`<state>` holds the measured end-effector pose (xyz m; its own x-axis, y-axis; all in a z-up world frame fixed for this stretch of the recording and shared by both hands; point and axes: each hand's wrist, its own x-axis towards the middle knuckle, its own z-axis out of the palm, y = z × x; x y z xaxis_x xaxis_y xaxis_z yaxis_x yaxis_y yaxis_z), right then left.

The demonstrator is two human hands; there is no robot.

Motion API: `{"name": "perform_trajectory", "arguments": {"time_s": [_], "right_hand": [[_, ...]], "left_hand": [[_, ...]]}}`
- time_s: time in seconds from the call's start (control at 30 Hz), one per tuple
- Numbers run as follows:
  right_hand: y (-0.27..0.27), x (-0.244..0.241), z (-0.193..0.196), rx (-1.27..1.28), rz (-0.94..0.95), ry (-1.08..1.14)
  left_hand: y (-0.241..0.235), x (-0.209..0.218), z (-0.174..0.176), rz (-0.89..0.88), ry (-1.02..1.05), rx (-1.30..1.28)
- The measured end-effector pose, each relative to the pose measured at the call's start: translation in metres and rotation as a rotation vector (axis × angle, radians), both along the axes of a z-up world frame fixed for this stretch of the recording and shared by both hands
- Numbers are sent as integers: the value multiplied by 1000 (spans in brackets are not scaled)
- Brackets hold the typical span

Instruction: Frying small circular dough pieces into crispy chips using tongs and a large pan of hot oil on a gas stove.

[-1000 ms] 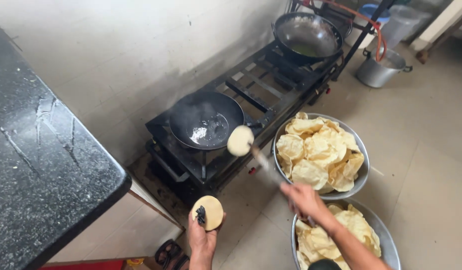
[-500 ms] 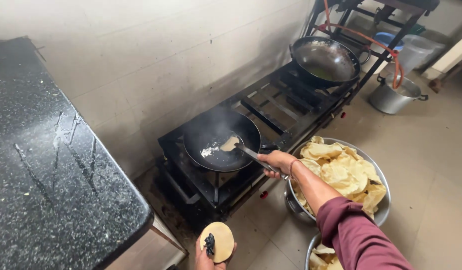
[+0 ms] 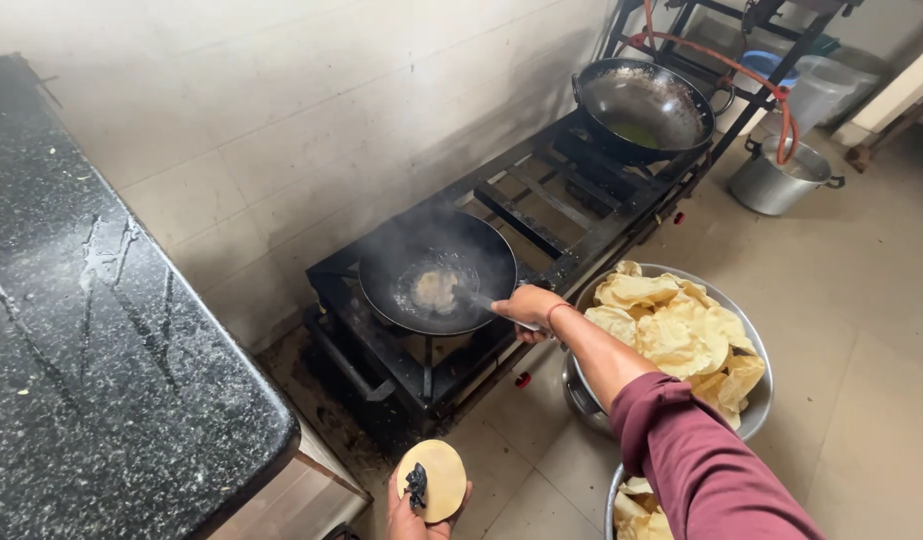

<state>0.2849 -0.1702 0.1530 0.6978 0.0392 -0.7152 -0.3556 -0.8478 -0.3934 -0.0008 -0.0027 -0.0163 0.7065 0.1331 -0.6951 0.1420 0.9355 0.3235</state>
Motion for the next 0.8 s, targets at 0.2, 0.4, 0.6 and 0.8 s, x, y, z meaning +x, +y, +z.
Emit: {"name": "perform_trajectory", "arguments": {"time_s": [0.2,0.4,0.6,0.8], "right_hand": [[-5,7,-15,9,21,-58],[3,-1,-4,-45,30,-59],[4,-5,-9,14,-3,-179],[12,-20,-4,-94,36,-297]], "left_hand": [[2,0,23,-34,54,14],[1,1,31,-19,80,22],[1,0,17,-28,41,24],[2,-2,9,-4,2,28]]}}
